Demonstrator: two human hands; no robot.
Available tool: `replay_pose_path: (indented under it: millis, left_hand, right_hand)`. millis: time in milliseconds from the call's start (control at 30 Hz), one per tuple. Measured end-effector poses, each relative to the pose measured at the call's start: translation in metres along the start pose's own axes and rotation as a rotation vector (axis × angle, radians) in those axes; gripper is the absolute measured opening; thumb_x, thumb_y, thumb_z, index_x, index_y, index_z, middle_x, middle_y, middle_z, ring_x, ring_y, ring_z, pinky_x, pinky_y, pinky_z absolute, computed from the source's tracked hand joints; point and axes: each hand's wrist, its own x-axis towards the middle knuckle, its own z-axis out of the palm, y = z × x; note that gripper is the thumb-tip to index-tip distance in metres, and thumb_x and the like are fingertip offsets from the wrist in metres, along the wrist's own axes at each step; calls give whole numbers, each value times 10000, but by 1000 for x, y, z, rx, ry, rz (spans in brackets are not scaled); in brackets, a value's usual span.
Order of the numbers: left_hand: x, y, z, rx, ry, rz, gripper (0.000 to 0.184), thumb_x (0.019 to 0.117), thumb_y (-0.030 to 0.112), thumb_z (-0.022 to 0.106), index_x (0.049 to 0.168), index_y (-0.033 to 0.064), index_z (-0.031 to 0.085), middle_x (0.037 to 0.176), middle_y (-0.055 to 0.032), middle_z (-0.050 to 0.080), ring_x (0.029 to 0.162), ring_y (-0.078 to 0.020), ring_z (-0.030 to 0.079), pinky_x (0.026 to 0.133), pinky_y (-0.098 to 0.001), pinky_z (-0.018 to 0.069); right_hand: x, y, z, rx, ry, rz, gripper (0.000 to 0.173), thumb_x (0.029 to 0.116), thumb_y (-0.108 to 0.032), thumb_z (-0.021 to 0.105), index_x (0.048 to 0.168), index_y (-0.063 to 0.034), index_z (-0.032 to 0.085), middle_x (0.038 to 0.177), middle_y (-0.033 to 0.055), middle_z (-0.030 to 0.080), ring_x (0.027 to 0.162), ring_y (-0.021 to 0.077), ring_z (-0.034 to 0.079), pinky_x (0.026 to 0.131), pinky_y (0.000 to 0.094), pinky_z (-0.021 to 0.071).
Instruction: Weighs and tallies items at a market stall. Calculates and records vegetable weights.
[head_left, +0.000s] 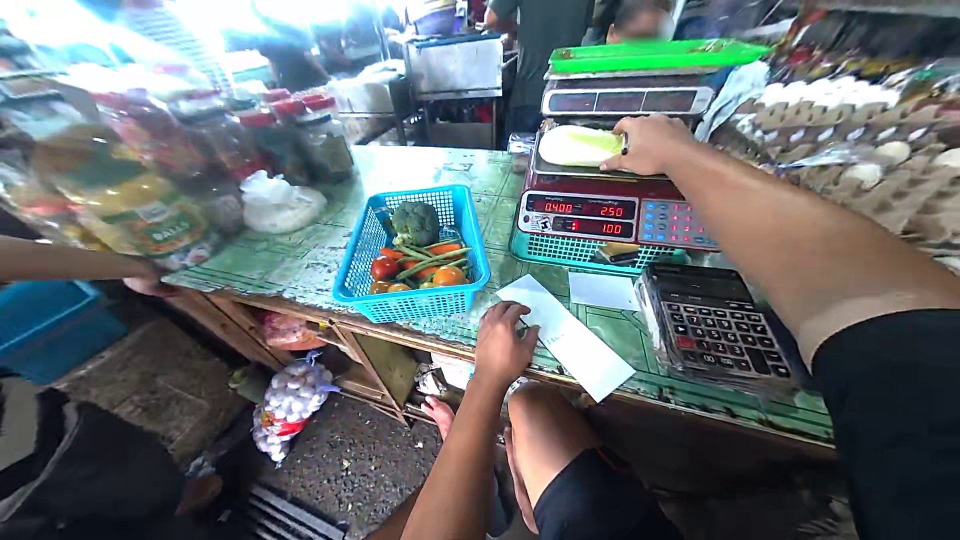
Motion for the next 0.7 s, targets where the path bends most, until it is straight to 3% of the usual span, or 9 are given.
replay_pose_path:
  millis: [67, 133, 233, 267, 333, 400, 533, 700]
  left_hand:
    - [-9, 8, -27, 24, 327, 152, 200, 921, 196, 688, 1076, 98, 768, 1173, -81, 728, 1160, -253, 662, 1024, -475, 520]
    - [-12, 7, -81, 221, 462, 193, 257, 906, 248, 720, 1118, 109, 762, 1212, -93, 713, 1223, -299, 625, 1068, -548, 469]
    - [-5, -29, -142, 477, 314, 10, 520, 878, 517, 750, 1221, 128, 726, 1270, -107, 688, 1290, -333, 584, 1174, -638, 309]
    - [-3, -44, -153, 513, 237, -62, 554, 875, 570, 738, 1209, 128, 732, 1236, -106, 703, 1252, -321, 609, 1177, -626, 306]
    - [-4, -65, -161, 555, 229, -91, 430, 875, 507, 760, 1044, 112, 770, 1072, -94, 755, 1096, -287, 686, 1102, -555, 412]
    - [-10, -71, -163, 550, 280, -99, 342, 862, 434, 794, 959, 107, 777, 993, -81, 766, 1035, -271, 707, 1058, -529, 455]
    - [-28, -59, -154, 588, 389, -139, 349, 852, 429, 782, 896, 84, 764, 925, -94, 758, 947, -286, 717, 989, -550, 479]
    - [-34, -58, -146, 664, 440, -161, 359, 867, 468, 738, 900, 111, 761, 915, -56, 753, 928, -259, 711, 951, -539, 480]
  right_hand:
    - [-8, -14, -8, -37, 70, -63, 509, 914, -433, 739, 1252, -59, 671, 1167, 283, 678, 1137, 522, 625, 894, 761, 467]
    - [-11, -30, -21, -42, 127, -87, 467, 963, -436, 665, 1231, -53, 683, 1107, 292, 689, 1073, 525, 650, 860, 754, 484]
    - [-22, -59, -36, -21, 176, -112, 447, 986, -432, 622, 1229, -61, 680, 1067, 283, 696, 1040, 525, 657, 842, 739, 487]
    - [-27, -74, -40, 13, 191, -123, 441, 990, -429, 614, 1237, -70, 680, 1071, 277, 697, 1045, 518, 657, 847, 738, 484]
    - [-37, -110, -48, 140, 243, -139, 426, 985, -430, 613, 1247, -102, 686, 1101, 241, 706, 1068, 478, 664, 882, 712, 494]
    - [-42, -148, -51, 321, 271, -135, 418, 981, -429, 635, 1263, -123, 680, 1137, 200, 706, 1092, 419, 668, 913, 660, 513]
    - [-24, -207, -34, 618, 222, -26, 398, 984, -389, 640, 1264, -106, 647, 1138, 168, 698, 1091, 358, 672, 913, 598, 536]
    - [-6, -247, 35, 495, 124, 26, 410, 966, -229, 607, 1324, -31, 584, 1278, 239, 633, 1112, 432, 659, 874, 655, 538]
